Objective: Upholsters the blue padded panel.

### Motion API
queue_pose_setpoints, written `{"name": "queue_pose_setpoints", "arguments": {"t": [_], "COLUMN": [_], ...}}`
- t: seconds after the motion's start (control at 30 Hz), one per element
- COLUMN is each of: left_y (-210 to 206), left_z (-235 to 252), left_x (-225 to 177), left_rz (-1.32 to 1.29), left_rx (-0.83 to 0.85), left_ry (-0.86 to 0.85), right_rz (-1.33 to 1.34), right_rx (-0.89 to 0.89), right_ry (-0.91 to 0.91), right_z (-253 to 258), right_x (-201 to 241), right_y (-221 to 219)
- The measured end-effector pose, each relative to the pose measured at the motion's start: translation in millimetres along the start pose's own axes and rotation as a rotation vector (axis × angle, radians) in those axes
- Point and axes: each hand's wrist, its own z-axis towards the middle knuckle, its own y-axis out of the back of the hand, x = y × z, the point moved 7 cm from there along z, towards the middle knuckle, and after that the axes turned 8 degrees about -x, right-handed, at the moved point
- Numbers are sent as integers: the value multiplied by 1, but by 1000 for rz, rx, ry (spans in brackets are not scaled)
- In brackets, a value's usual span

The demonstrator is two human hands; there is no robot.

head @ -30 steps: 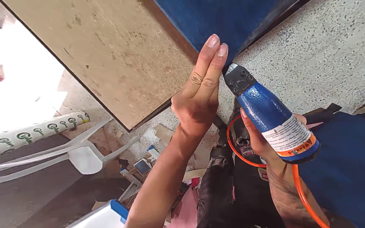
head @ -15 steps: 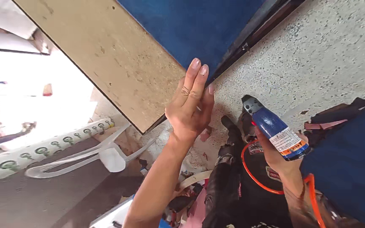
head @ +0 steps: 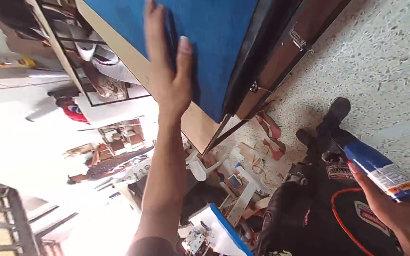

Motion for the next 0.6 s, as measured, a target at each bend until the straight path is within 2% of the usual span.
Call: {"name": "queue_pose_setpoints", "arguments": {"t": [0.07,0.13,0.27,0.33,0.43,0.53,0.6], "left_y": [-18,-27,-34,-39,-41,-33,-27], "left_z": [4,-7,-28,-34,-33,-25,-9], "left_x": [-16,-35,-62,-75,-79,-81,-92], "left_rz": [143,185,171,206,158,-15,-88], "left_rx": [94,85,83,113,115,35,-94], "left_ry": [17,-11,3,18,28,92,137], "right_rz": [-91,-157,-289,-382,-608,-876,-997], "right_rx": [-46,-79,-67,-61,-70,-49,63], "right_ry": [-78,-141,-117,21,413,705,837], "right_z": [11,29,77,107,156,207,253], "right_x": [0,10,67,111,206,310,365], "right_y": [12,20,32,40,30,-18,-68]}}
